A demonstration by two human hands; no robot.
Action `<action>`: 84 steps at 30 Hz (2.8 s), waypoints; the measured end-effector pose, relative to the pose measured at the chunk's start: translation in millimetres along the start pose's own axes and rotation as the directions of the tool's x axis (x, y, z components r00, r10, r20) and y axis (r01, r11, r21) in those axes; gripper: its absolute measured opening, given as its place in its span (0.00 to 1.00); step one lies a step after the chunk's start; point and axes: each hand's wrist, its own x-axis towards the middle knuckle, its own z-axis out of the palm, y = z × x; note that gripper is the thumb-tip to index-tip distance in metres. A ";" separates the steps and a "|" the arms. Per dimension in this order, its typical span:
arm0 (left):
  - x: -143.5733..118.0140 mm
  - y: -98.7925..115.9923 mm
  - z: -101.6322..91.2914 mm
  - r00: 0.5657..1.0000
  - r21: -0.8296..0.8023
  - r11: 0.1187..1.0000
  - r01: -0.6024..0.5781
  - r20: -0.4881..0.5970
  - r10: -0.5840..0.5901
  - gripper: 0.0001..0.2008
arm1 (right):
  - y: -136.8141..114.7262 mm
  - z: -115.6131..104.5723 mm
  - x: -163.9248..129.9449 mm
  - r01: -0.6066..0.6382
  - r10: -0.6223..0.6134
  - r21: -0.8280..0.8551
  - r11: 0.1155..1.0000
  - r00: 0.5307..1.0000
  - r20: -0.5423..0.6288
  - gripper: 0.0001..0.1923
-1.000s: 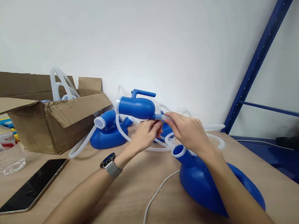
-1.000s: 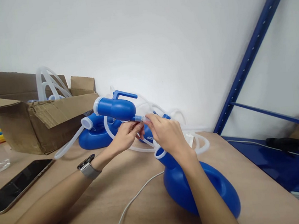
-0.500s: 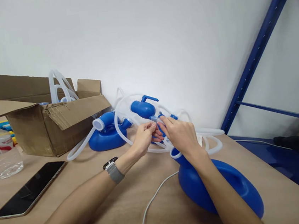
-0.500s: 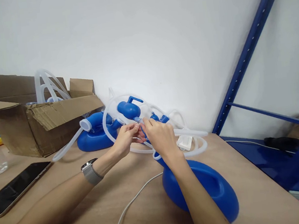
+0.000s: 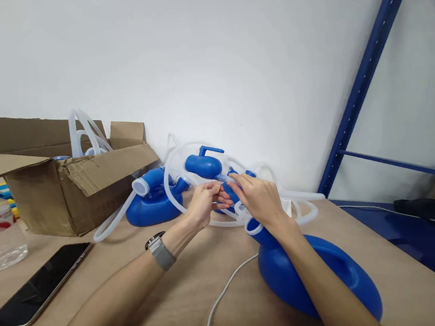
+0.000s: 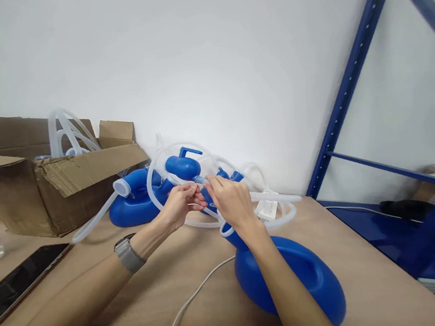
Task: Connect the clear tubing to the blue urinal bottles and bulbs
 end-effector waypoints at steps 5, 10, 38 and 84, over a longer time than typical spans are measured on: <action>0.2 2.3 -0.9 0.999 0.008 1.000 0.030 0.015 -0.030 0.18 | 0.1 -3.6 0.1 -0.058 0.057 0.055 0.997 0.998 0.020 0.16; 0.6 5.3 0.4 0.998 -0.016 0.998 0.064 0.026 -0.063 0.15 | -2.7 -0.6 -0.1 -0.054 0.054 0.036 0.998 0.999 0.008 0.17; -8.1 28.3 -13.5 0.995 0.239 0.971 -0.027 0.105 0.002 0.33 | 14.3 -20.4 3.3 0.117 -0.097 0.202 0.972 0.990 -0.106 0.17; 1.6 52.2 -47.5 0.988 0.156 0.982 -0.108 -0.091 0.123 0.35 | 45.9 -75.2 2.2 -0.172 0.076 0.548 0.819 0.978 0.192 0.20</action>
